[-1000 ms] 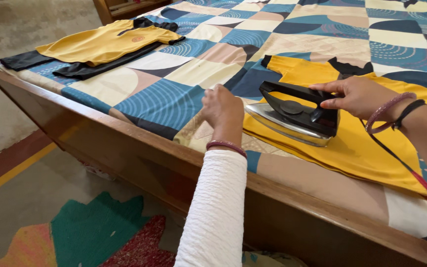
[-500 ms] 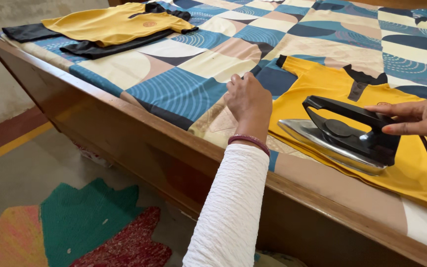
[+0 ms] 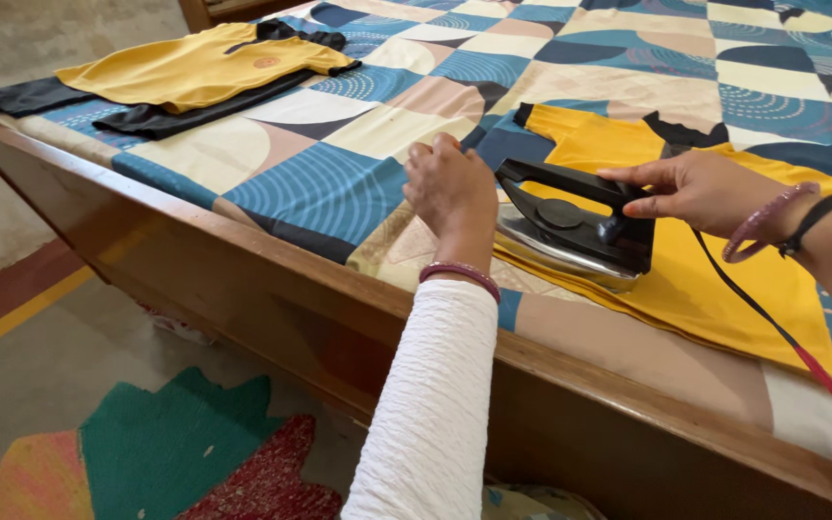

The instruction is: The person irons a yellow polo shirt laid flat on a bed. They use an electric iron to smooth the front, sleeves, and collar areas, repeatedly moving the iron back and forth while holding the fabric with the other hand.

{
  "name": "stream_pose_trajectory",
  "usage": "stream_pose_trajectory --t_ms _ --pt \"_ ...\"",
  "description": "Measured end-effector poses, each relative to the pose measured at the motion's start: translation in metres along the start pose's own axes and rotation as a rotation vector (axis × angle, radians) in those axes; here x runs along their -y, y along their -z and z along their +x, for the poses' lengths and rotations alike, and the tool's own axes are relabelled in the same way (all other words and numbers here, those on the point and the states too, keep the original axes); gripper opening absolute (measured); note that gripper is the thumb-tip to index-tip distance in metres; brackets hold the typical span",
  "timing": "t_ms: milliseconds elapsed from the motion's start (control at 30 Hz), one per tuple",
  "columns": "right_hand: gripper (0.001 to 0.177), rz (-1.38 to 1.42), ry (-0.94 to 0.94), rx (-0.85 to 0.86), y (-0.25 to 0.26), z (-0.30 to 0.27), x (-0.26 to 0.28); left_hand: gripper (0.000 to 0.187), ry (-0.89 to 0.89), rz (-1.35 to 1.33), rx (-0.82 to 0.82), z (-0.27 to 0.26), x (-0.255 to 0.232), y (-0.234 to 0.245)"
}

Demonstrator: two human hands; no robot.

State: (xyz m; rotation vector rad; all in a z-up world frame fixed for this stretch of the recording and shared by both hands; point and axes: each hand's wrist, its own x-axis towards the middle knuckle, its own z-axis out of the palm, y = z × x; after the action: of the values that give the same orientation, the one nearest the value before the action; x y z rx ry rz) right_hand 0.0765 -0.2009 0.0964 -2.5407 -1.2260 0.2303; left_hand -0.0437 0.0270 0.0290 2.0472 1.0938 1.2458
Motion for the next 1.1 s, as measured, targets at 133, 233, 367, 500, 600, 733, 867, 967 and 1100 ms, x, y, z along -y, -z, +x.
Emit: stream_pose_trajectory --t_ms 133,233,367,500,600,733,867,967,1100 --pt "0.057 -0.213 -0.091 0.015 0.006 -0.015 -0.025 0.022 0.021 -0.037 -0.072 -0.001 -0.001 0.0" --pt "0.058 -0.17 -0.189 0.046 0.013 -0.021 -0.064 0.022 0.034 -0.059 -0.069 -0.002 -0.002 -0.002" --pt "0.059 0.129 -0.134 0.053 0.016 -0.013 -0.102 0.022 0.048 -0.073 -0.064 -0.001 -0.005 -0.002" --pt "0.06 -0.171 -0.169 0.036 0.016 -0.003 -0.08 0.028 0.086 -0.1 -0.066 0.002 -0.008 -0.002" --pt "0.059 -0.151 -0.04 0.078 0.013 0.012 -0.043 0.041 0.13 -0.141 -0.125 0.006 -0.006 0.001" --pt "0.055 -0.128 0.117 0.03 0.003 0.022 -0.004 0.053 0.176 -0.192 -0.222 0.007 -0.003 0.005" --pt "0.056 -0.062 0.163 -0.006 -0.004 0.016 0.003 0.056 0.165 -0.204 -0.237 0.007 0.0 0.005" --pt "0.057 -0.154 0.08 -0.019 -0.002 0.004 -0.01 0.06 0.16 -0.206 -0.233 0.005 0.002 0.004" --pt "0.057 -0.254 -0.012 -0.044 0.008 -0.011 -0.046 0.063 0.165 -0.208 -0.211 0.005 0.004 0.001"
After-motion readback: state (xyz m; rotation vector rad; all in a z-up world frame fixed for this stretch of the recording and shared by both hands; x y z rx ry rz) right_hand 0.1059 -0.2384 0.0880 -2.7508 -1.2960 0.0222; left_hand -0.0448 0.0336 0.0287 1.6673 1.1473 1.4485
